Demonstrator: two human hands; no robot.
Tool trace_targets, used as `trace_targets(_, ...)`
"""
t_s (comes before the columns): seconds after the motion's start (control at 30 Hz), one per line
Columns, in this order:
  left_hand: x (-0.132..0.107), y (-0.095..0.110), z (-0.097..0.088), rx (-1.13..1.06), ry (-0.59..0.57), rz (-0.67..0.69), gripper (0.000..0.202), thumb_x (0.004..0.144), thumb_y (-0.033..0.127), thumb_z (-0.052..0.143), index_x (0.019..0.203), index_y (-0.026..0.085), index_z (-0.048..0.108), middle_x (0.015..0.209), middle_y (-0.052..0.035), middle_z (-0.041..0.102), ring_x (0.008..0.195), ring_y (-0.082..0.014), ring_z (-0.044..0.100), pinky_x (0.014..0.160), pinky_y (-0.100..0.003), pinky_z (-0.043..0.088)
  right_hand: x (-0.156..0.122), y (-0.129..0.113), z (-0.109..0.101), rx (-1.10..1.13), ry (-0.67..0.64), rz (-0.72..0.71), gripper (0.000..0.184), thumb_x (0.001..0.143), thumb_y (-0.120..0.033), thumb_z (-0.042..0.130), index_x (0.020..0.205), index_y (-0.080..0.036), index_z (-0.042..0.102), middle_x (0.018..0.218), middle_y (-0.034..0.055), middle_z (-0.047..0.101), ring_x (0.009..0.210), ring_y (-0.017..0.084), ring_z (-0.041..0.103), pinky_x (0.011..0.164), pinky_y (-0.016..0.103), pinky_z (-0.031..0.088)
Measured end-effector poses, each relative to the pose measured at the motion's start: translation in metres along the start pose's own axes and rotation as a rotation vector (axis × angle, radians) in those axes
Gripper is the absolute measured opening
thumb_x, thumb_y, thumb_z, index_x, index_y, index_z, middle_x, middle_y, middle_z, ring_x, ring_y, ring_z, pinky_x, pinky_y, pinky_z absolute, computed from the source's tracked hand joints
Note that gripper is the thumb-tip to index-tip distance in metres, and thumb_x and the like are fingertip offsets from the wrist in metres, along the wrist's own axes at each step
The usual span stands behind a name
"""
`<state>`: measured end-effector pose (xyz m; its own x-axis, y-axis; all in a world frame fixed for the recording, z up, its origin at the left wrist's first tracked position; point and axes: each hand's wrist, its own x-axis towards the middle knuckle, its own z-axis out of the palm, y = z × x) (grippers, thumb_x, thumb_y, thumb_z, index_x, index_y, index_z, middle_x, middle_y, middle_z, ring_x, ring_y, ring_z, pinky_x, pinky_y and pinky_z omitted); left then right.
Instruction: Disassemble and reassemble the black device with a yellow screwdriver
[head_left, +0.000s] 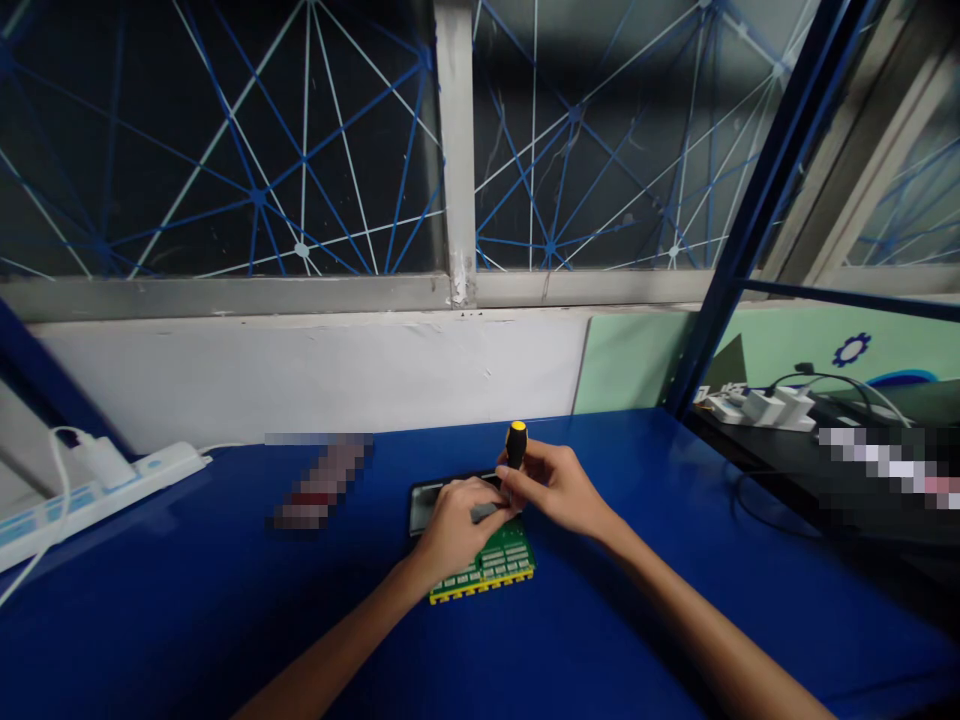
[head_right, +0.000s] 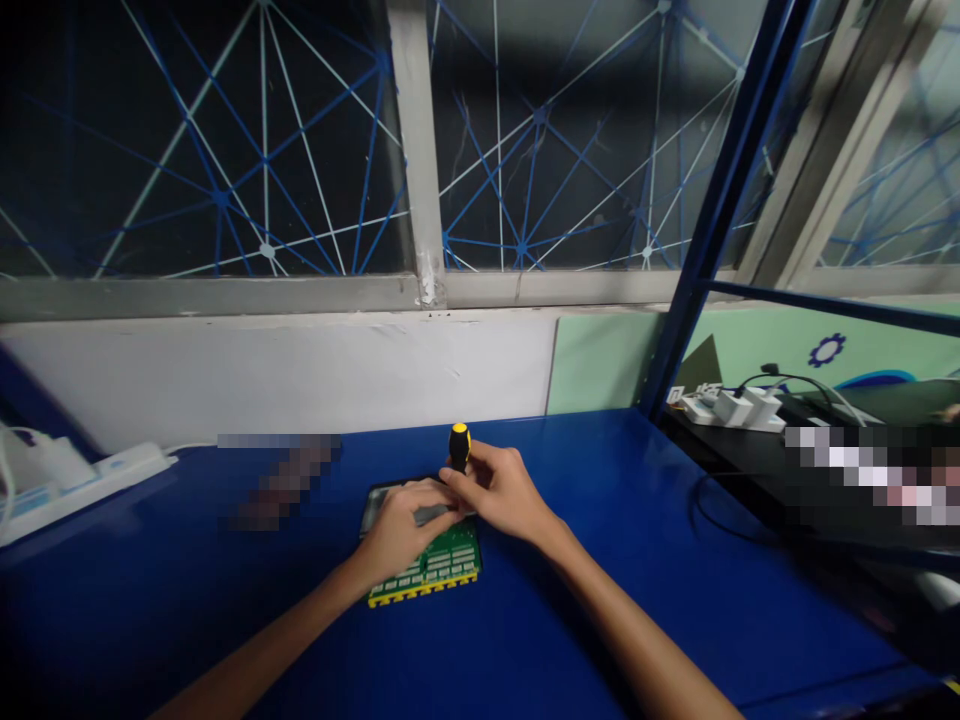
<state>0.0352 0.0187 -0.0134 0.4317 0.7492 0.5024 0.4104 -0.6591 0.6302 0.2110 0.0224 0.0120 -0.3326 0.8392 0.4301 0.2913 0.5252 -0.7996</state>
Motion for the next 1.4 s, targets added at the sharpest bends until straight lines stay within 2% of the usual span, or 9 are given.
trace_targets(0.17,0.0,0.0,-0.002,-0.012,-0.038,0.005,0.012,0.084,0.021,0.061,0.083,0.022,0.074,0.085,-0.0018,0.075,0.081,-0.0196,0.067,0.079,-0.035,0.051,0.001,0.001,-0.001,0.015,0.043,0.001,0.026,0.089,-0.041,0.056,0.09,-0.016,0.063,0.065,0.0018,0.062,0.057,0.014,0.054,0.055,0.028,0.042)
trace_targets(0.33,-0.001,-0.001,-0.002,-0.012,-0.066,0.025,0.017,0.084,0.016,0.059,0.087,0.022,0.074,0.09,-0.0017,0.075,0.086,-0.0187,0.067,0.082,-0.033,0.05,0.001,0.002,0.0,0.005,0.032,0.003,0.025,0.089,-0.04,0.057,0.09,-0.016,0.064,0.062,0.0009,0.061,0.054,0.013,0.054,0.053,0.027,0.042)
trace_targets(0.57,-0.001,0.001,-0.002,-0.029,-0.066,0.027,0.016,0.084,0.016,0.06,0.085,0.022,0.074,0.088,-0.0015,0.075,0.084,-0.0182,0.068,0.081,-0.031,0.05,0.0,0.002,0.003,-0.013,0.019,-0.004,0.024,0.09,-0.039,0.056,0.09,-0.016,0.064,0.062,0.0001,0.061,0.054,0.013,0.054,0.053,0.026,0.041)
trace_targets(0.87,-0.001,-0.002,-0.003,-0.011,-0.068,0.018,0.017,0.084,0.017,0.057,0.085,0.021,0.074,0.087,-0.0024,0.074,0.084,-0.0192,0.067,0.081,-0.034,0.05,0.001,0.0,0.0,0.003,0.045,-0.005,0.025,0.089,-0.04,0.056,0.09,-0.016,0.064,0.065,0.0015,0.063,0.054,0.013,0.056,0.054,0.027,0.042)
trace_targets(1.07,-0.001,-0.002,-0.006,-0.006,-0.132,0.005,0.013,0.079,0.016,0.062,0.085,0.021,0.073,0.091,-0.002,0.073,0.087,-0.0199,0.066,0.082,-0.034,0.049,0.002,-0.002,-0.002,0.075,0.056,0.003,0.024,0.089,-0.04,0.057,0.087,-0.017,0.063,0.069,0.0024,0.066,0.054,0.013,0.057,0.054,0.027,0.044)
trace_targets(1.23,0.0,-0.002,-0.005,-0.03,-0.15,-0.027,0.012,0.079,0.015,0.062,0.08,0.02,0.072,0.085,-0.0018,0.073,0.084,-0.0187,0.066,0.079,-0.033,0.05,0.003,-0.005,-0.003,0.101,0.081,0.009,0.025,0.088,-0.04,0.058,0.087,-0.016,0.063,0.068,0.003,0.066,0.052,0.013,0.058,0.053,0.027,0.045)
trace_targets(1.4,0.002,-0.004,-0.003,0.024,-0.119,-0.013,0.013,0.081,0.018,0.062,0.085,0.022,0.074,0.086,-0.0025,0.073,0.083,-0.0192,0.066,0.078,-0.034,0.05,0.005,-0.009,-0.01,0.112,0.157,-0.009,0.024,0.086,-0.04,0.06,0.084,-0.016,0.063,0.067,0.0033,0.066,0.052,0.014,0.059,0.052,0.028,0.046)
